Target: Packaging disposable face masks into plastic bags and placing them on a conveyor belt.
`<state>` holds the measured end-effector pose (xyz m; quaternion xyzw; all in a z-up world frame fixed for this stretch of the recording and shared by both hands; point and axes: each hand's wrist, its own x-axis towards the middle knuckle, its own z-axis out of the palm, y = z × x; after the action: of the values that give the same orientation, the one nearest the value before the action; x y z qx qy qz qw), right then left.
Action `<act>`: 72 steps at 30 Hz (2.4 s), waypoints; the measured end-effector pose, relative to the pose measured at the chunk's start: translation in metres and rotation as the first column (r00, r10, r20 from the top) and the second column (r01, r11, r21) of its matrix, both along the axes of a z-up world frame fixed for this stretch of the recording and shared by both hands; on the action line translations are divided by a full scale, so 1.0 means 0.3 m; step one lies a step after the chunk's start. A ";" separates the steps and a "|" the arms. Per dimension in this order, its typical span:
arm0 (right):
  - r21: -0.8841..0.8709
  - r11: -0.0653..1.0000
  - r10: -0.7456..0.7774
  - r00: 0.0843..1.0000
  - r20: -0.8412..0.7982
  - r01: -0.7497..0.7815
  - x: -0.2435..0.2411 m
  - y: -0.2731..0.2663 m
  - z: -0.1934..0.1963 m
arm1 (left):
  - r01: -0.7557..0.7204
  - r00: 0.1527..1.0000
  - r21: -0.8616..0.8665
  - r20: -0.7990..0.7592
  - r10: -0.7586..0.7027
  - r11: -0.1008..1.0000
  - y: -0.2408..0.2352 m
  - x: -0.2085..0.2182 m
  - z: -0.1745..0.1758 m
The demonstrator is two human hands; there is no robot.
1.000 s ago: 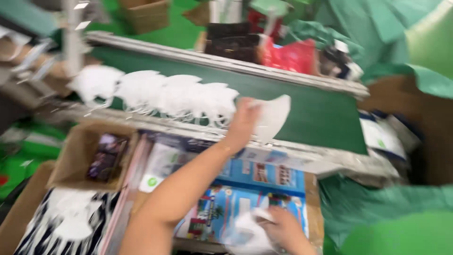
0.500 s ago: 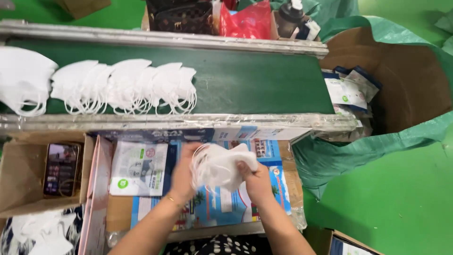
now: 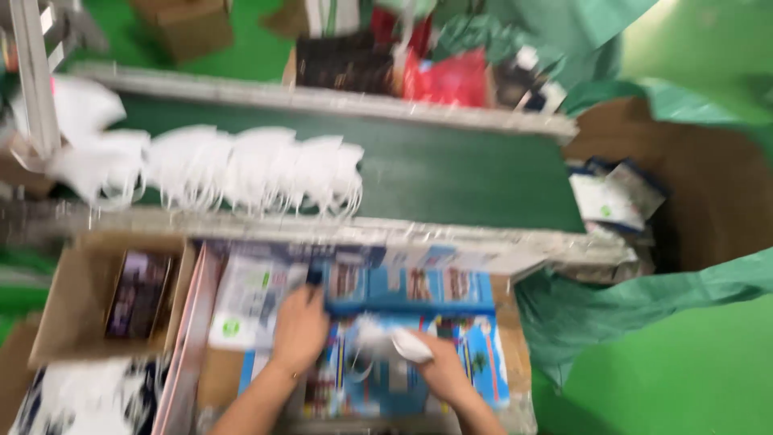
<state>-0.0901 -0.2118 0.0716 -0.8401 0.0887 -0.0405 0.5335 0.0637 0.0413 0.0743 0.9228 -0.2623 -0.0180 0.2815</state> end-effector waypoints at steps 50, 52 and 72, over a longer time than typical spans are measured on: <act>0.534 0.843 0.060 0.978 -0.202 0.059 0.045 0.083 -0.108 | -0.304 0.642 -0.567 -0.716 -0.275 0.766 -0.121 -0.157 0.181; 0.390 0.921 0.053 0.987 -0.152 0.011 0.049 0.113 0.013 | 0.170 0.981 -0.645 0.180 -0.069 0.745 -0.099 -0.121 0.319; 0.042 0.985 0.166 0.983 0.077 -0.169 0.061 0.086 0.309 | 0.326 0.921 -0.401 -0.070 -0.383 0.856 -0.084 -0.088 0.373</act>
<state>-0.0719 -0.1860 0.1643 -0.8295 -0.0010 -0.0241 0.5580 0.0372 0.0160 0.1863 0.7820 -0.4050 -0.0862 0.4659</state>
